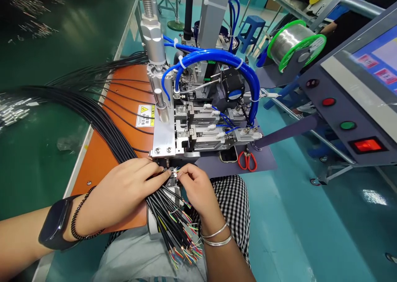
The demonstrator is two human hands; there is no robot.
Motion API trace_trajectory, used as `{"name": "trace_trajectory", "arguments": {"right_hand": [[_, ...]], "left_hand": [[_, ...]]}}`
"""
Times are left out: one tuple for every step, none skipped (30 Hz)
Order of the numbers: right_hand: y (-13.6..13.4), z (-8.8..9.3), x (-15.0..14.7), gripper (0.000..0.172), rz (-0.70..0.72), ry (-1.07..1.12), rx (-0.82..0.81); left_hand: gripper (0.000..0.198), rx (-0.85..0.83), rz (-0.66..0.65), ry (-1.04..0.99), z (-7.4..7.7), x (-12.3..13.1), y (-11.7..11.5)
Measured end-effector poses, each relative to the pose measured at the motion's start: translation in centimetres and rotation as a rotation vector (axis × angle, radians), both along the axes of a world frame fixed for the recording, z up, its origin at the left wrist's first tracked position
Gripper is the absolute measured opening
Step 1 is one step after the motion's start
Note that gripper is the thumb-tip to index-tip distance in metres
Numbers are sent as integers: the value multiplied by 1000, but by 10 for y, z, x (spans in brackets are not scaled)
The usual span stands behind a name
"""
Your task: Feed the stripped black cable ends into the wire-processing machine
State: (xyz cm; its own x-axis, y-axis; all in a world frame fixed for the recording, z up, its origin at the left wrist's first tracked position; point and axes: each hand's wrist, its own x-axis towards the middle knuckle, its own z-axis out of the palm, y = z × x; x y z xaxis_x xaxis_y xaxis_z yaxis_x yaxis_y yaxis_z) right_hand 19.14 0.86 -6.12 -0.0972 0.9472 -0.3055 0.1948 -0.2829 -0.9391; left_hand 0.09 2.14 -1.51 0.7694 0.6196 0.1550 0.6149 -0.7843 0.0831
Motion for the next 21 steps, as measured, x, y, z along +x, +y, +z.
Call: {"name": "trace_trajectory", "arguments": {"right_hand": [[1,-1,0,14,-4,-3,6],[1,-3,0,14,-4,-4,10],[2,-4,0,14,-2,-1,12],[2,-5,1,14,-2,4,10],[1,-5,1,12,-8,12,6],[1,-5,1,11,-19,24,1],[0,-4,2,10,-36,38,0],[-1,-3,2,11,-52,52,3],[-2,-2,2,12,-66,63,12],[-2,0,1,12,-72,71,22],[-3,2,1,12,-75,78,32],[-3,4,0,12,-76,81,38],[-3,6,-1,11,-78,82,40],[-3,7,-2,12,-82,80,38],[-3,7,-3,13,-87,75,34],[-3,8,-3,13,-92,62,31],[-3,8,-4,14,-95,44,30],[-3,8,-4,14,-96,21,32],[-3,7,-4,14,-96,-3,36],[-3,6,-4,14,-95,-24,40],[-3,4,-4,13,-92,-34,43]], "left_hand": [[27,7,0,3,0,0,0],[26,12,-1,10,-1,0,0],[26,16,-3,18,-1,0,0],[26,20,-7,27,-2,0,0],[25,22,-12,36,-2,0,0],[26,23,-15,46,-2,0,0],[26,22,-16,57,-3,1,0],[27,20,-15,69,-3,1,0],[27,17,-14,80,-3,1,-1],[28,13,-10,93,-3,1,-1],[29,8,-6,105,-2,1,-2],[30,2,-1,117,-2,2,-3],[31,-4,3,127,-2,2,-3],[33,-11,8,137,-1,2,-4],[34,-18,12,144,-1,2,-4],[35,-25,16,150,0,3,-5],[36,-32,19,156,0,3,-5],[38,-36,21,160,1,4,-5],[38,-39,24,165,2,5,-5],[39,-40,28,169,2,6,-5],[39,-40,30,174,3,7,-4]]}}
